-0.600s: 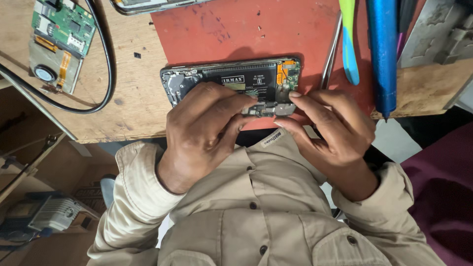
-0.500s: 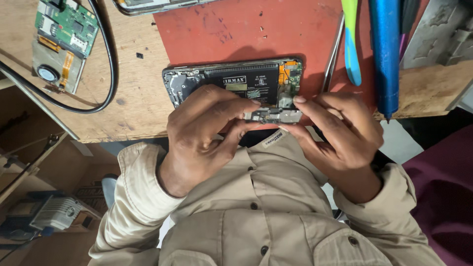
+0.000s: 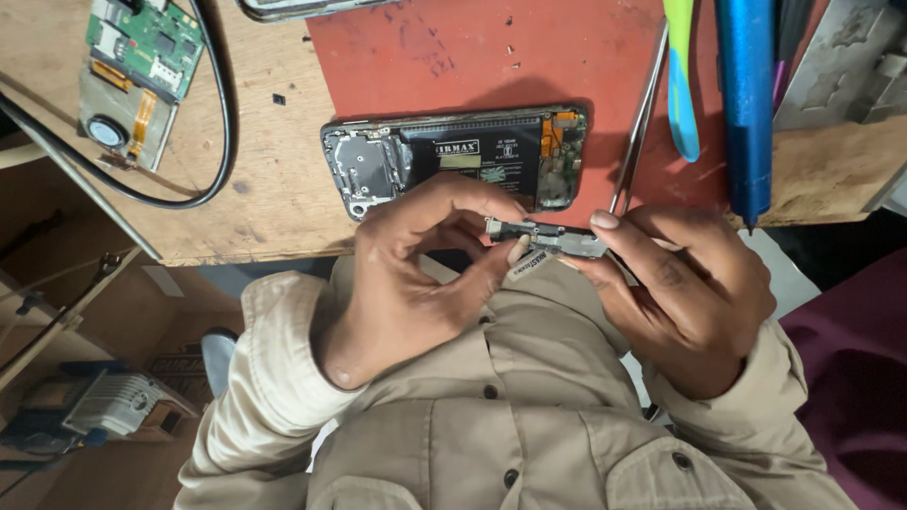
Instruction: The person uses a screwdriver to remove screws from the internal frame of a disassembled smartphone. They then reassemble the device by aligning the screen and casing, followed by powering on the phone and navigating the interface to verify functionality.
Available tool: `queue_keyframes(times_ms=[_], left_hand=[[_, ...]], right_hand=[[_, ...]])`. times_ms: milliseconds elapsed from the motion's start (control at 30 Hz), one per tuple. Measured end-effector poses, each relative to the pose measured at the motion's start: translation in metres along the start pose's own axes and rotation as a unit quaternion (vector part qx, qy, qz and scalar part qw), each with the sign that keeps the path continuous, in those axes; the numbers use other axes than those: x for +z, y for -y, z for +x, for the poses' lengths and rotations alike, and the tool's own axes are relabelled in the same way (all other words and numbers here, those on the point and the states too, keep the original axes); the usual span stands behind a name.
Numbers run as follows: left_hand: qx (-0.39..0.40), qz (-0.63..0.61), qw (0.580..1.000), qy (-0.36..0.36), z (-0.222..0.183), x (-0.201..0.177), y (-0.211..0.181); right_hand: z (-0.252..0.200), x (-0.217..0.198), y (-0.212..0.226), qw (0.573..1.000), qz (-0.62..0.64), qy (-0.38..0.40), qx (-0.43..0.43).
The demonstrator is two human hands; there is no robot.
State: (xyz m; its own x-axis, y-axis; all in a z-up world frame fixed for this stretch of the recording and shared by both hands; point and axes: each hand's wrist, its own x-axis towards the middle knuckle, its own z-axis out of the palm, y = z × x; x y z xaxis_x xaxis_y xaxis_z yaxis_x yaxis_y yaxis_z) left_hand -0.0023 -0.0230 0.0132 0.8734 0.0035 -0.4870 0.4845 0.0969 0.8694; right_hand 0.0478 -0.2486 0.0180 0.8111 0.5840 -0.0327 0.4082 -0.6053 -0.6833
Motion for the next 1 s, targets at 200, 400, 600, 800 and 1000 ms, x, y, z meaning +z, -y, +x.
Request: queue_keyframes(times_ms=[200,400,600,800,1000], left_hand=[[-0.022,-0.146,0.989,-0.005,-0.006,0.007,0.014],[-0.012,-0.104,0.994,-0.039,-0.012,0.01,0.015],[-0.019,0.009,0.997,-0.073,-0.025,0.01,0.009],[-0.016,0.108,0.993,-0.042,-0.03,0.006,0.004],[0.23,0.497,0.836,0.04,-0.025,-0.009,0.001]], right_hand=[[-0.001,0.0,-0.001,1.0,-0.002,-0.013,0.0],[0.007,0.002,0.0,1.0,0.01,0.002,-0.017],[0.011,0.019,0.011,0.991,-0.009,-0.013,-0.13],[0.004,0.024,0.005,0.992,-0.016,-0.006,-0.121],[-0.001,0.005,-0.017,0.985,0.122,-0.078,0.093]])
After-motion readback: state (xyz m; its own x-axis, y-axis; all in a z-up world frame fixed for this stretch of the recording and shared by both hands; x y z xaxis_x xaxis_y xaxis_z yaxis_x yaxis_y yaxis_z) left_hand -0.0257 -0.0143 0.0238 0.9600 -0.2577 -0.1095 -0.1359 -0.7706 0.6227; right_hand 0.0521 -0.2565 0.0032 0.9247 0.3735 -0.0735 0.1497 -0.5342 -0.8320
